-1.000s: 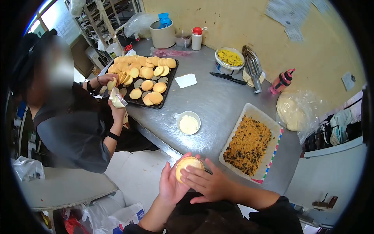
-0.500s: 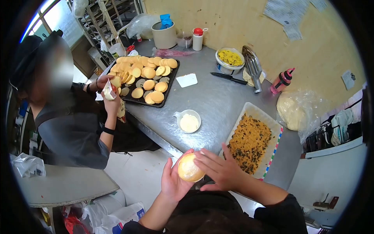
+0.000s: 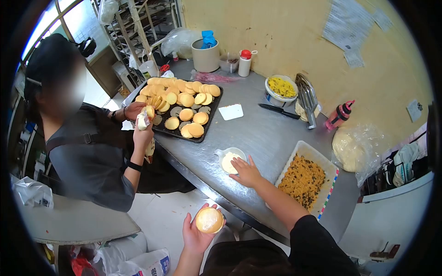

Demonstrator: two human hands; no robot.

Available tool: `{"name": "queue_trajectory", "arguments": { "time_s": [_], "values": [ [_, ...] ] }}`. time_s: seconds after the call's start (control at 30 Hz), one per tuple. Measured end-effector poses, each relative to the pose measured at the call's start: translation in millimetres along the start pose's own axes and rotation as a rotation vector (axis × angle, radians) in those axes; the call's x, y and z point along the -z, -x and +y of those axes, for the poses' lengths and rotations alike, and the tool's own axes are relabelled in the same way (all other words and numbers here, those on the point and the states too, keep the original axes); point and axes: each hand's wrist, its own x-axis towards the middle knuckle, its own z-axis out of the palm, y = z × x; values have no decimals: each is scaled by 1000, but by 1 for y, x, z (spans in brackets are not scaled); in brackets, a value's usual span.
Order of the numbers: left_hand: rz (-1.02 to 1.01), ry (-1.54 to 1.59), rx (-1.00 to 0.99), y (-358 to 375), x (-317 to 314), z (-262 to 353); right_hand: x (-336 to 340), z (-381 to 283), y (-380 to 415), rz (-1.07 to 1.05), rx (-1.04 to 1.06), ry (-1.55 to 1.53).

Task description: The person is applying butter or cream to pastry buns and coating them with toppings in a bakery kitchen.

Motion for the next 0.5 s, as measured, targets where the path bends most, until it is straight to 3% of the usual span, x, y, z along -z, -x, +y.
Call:
{"name": "queue_trajectory", "arguments": {
  "time_s": [0.17, 0.37, 0.5],
  "values": [
    [55, 40, -44, 9, 18, 4, -6, 4, -4, -86, 124, 151],
    [16, 78, -53, 10, 20, 8, 50, -11, -10, -464, 29, 129],
    [-45, 63, -51, 7, 9, 10, 85, -30, 7, -34, -49, -382]
  ]
}}
